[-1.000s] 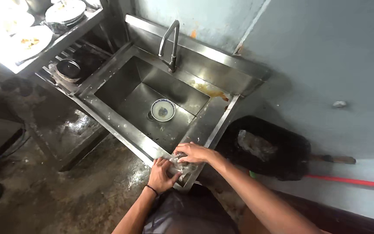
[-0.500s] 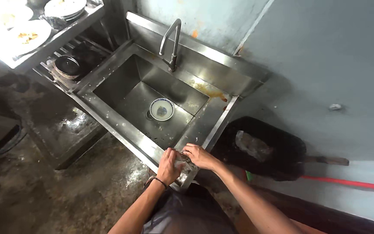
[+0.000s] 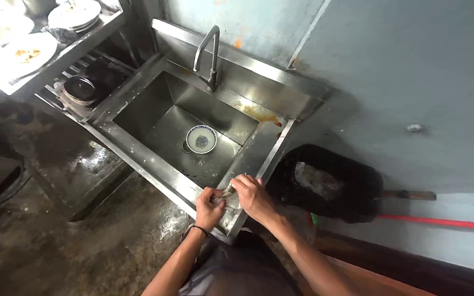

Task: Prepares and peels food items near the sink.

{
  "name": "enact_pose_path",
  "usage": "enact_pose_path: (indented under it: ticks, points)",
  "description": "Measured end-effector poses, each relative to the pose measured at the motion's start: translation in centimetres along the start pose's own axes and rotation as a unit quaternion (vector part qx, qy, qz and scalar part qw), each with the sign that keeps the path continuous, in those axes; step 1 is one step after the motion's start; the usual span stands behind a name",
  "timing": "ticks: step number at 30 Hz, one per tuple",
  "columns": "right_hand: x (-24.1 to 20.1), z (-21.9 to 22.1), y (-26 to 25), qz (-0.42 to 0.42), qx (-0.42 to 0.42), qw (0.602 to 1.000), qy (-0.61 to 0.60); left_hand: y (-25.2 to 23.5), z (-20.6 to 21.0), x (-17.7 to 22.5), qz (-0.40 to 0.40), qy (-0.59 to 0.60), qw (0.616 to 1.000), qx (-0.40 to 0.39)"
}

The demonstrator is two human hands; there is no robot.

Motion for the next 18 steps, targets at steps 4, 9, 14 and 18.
enact_pose_path:
  ticks: [4,9,14,18]
  points:
    - [2.0,0.8,1.6,-0.007,0.038,0.992,-0.119,0.0,-0.9,0.8,-0.114,0.105,0.987,-0.052]
    - [3.3,4.2,7.2,-0.051,0.015,0.997,-0.052,-0.3,-1.2,-0.2,-0.153,0.035,0.981,-0.118]
    - [3.0,4.9,9.1,-0.011,-0.004,1.000,0.026,-1.1,-0.1,0.6,-0.039,-0.219,0.926,-0.303]
    - [2.2,3.1,7.2,0.055,0.000,0.998,0.007,-1.9,0.7,0.8,-0.024,-0.273,0.902,-0.335]
Point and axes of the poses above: each hand's wrist, its own y-axis away from the middle knuckle, its own z-axis out of the palm, x = y × z, the point moved 3 cm from there along -y, towards the middle knuckle, and after that the axes turned 6 degrees about -x, right-handed, at the moved point
